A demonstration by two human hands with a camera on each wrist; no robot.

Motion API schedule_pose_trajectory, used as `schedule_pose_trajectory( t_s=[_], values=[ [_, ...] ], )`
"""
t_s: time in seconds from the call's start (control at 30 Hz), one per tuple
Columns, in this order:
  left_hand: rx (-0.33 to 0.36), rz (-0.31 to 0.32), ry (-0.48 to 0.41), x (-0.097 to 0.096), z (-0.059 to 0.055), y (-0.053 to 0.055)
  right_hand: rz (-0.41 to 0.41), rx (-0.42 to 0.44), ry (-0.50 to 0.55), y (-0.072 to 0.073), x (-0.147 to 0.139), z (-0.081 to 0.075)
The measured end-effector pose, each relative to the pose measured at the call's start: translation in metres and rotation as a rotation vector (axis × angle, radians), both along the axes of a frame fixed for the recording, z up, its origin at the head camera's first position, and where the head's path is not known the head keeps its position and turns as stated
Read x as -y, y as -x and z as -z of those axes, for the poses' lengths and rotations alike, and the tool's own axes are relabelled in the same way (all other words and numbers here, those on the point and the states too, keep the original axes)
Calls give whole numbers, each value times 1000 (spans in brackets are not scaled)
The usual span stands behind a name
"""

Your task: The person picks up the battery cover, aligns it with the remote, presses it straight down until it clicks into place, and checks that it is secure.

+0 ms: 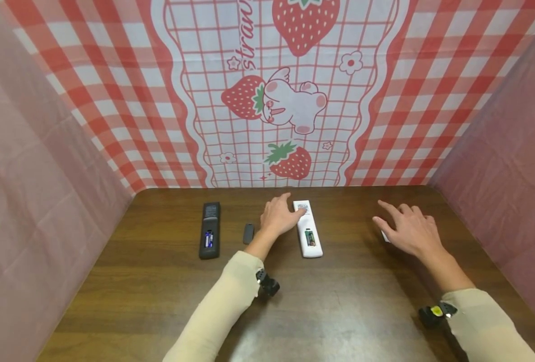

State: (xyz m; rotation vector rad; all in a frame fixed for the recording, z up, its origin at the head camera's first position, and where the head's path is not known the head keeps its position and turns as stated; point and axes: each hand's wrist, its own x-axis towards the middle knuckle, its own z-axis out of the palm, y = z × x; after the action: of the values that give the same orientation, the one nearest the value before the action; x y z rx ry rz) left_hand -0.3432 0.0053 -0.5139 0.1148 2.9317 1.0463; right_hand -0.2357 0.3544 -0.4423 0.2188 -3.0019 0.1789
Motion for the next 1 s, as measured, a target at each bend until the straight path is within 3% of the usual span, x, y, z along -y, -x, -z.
schedule_pose_trajectory(
  t_s=[0.27, 0.73, 1.0],
  values=[
    [40, -58, -5, -9, -4, -5, -5, -1, 0, 0, 0, 1],
    [108, -92, -22, -20, -16, -11, 2, 61, 1, -1, 0, 4],
    [79, -136, 0, -25, -19, -12, 1, 71, 2, 0, 0, 5]
  ],
)
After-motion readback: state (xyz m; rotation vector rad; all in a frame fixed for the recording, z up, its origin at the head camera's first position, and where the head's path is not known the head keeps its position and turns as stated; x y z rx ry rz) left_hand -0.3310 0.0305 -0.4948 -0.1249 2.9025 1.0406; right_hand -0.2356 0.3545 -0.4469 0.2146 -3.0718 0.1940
